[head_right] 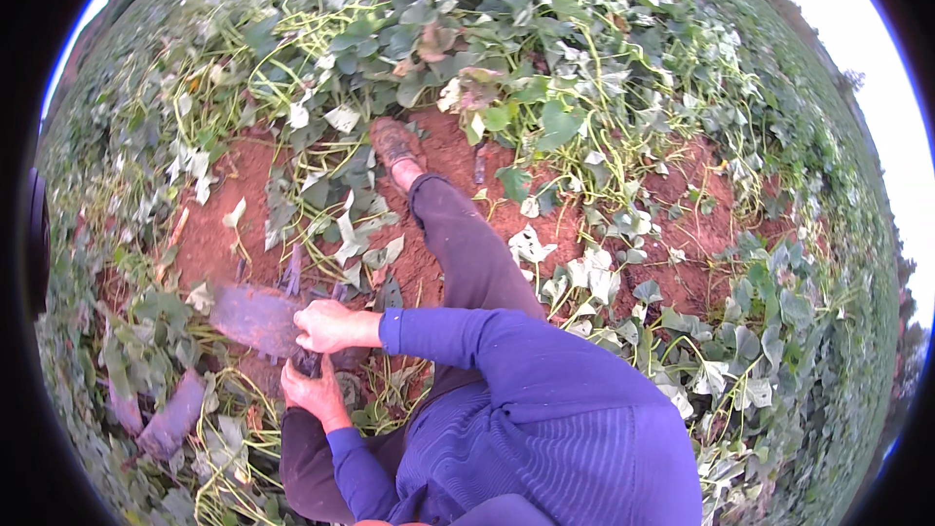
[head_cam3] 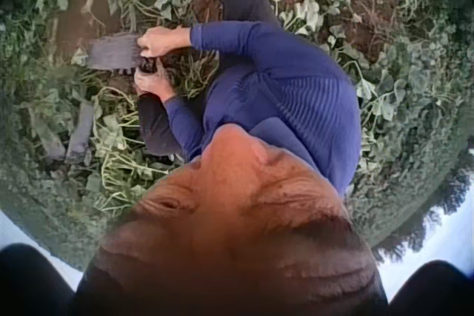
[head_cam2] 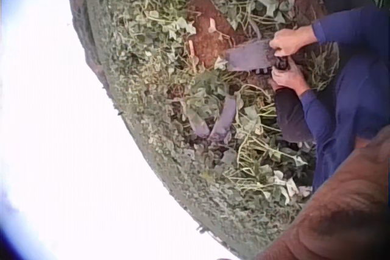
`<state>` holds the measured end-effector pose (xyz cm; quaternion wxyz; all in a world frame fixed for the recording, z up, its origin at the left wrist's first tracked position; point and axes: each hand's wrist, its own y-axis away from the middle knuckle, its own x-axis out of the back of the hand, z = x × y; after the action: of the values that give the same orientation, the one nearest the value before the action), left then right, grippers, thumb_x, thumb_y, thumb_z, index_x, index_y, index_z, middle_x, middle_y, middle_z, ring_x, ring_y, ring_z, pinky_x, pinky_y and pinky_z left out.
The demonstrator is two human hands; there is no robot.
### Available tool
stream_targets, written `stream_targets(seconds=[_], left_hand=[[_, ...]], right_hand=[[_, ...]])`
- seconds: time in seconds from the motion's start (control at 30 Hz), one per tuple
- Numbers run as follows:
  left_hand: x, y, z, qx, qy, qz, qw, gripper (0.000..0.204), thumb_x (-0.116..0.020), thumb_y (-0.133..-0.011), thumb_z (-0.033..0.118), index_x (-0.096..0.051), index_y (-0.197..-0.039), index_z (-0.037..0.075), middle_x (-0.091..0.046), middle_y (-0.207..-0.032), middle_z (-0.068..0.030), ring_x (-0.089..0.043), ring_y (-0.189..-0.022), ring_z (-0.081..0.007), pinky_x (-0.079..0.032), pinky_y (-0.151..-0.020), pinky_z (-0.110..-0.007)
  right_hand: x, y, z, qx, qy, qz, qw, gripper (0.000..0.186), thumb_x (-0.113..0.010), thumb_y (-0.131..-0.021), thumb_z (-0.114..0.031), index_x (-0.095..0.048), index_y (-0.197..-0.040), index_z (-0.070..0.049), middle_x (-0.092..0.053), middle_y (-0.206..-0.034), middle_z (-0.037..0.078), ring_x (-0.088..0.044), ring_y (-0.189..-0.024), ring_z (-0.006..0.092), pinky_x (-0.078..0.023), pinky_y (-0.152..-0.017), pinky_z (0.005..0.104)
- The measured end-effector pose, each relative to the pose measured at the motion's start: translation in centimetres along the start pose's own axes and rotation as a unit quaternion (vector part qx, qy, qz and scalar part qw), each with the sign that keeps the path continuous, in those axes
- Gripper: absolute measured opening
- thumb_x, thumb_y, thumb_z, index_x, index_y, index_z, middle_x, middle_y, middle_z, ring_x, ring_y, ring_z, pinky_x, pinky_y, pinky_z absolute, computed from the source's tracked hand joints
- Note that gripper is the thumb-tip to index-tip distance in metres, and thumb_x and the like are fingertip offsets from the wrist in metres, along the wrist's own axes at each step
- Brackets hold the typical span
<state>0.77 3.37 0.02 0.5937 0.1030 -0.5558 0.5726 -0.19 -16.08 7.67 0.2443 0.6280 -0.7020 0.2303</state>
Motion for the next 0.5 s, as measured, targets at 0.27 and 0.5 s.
stream_targets(seconds=[0.27,0.5], left_hand=[[0.2,-0.4,-1.2,0.176,0.187,-0.136,0.957,0.03,-0.08,-0.091,0.012,-0.057,-0.098,-0.006,-0.061,-0.089,-0.0178,-0.056,-0.082,-0.0297,-0.052,-0.08,-0.041],[-5.4,2.9,-5.2,0.274,0.517,-0.136,0.799,0.031,-0.06,-0.101,0.001,-0.061,-0.13,-0.009,-0.068,-0.12,-0.0182,-0.067,-0.107,-0.0295,-0.054,-0.094,-0.039]], right_hand=[[-3.0,0.3,0.0,0.104,-0.123,0.141,0.977,0.02,-0.073,-0.091,-0.022,-0.062,-0.091,-0.005,-0.069,-0.089,0.017,-0.069,-0.088,0.0421,-0.053,-0.076,0.0527],[-4.9,-0.1,-2.4,0.101,-0.224,0.065,0.967,0.028,-0.067,-0.099,-0.026,-0.057,-0.111,-0.003,-0.068,-0.095,0.022,-0.067,-0.094,0.0458,-0.052,-0.082,0.0517]])
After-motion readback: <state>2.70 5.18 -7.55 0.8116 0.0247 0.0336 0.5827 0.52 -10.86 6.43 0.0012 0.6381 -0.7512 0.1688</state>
